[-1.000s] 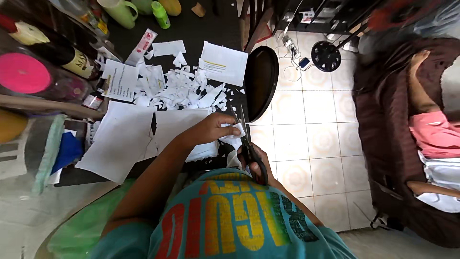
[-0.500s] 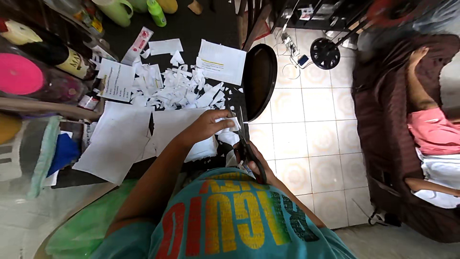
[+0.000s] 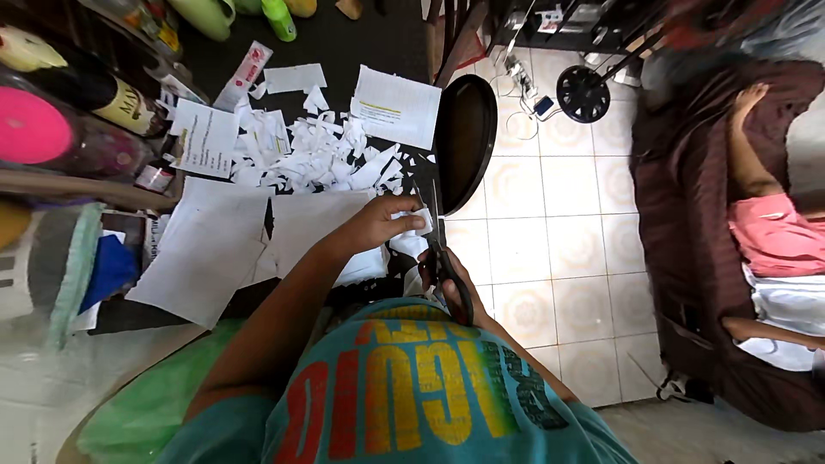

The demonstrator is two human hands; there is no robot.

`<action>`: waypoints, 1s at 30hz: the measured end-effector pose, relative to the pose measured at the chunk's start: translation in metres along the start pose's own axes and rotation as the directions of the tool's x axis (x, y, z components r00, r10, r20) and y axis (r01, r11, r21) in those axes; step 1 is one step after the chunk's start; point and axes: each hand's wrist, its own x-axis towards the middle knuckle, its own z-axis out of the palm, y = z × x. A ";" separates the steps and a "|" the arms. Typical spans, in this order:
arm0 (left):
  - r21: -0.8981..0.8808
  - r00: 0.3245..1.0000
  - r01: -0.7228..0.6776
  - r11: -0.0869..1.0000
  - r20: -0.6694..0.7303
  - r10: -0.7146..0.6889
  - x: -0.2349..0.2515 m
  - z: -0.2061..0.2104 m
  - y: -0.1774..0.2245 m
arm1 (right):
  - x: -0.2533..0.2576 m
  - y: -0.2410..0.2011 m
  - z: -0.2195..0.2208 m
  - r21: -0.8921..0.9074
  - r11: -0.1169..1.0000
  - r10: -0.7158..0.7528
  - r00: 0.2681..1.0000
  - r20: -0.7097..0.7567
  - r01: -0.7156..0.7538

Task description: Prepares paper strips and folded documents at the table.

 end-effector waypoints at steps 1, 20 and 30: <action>-0.009 1.000 -0.008 1.000 0.004 0.008 0.001 0.001 -0.001 | 0.001 0.000 0.001 -0.002 1.000 -0.008 1.000 -0.007 0.008; -0.054 0.996 0.061 0.997 0.065 -0.058 0.001 0.005 -0.004 | 0.010 0.001 0.000 -0.032 0.999 0.031 0.999 -0.025 -0.032; 0.056 0.999 0.054 0.997 0.008 -0.054 0.009 -0.007 -0.014 | 0.026 -0.008 -0.005 0.105 0.984 0.157 0.973 -0.169 -0.141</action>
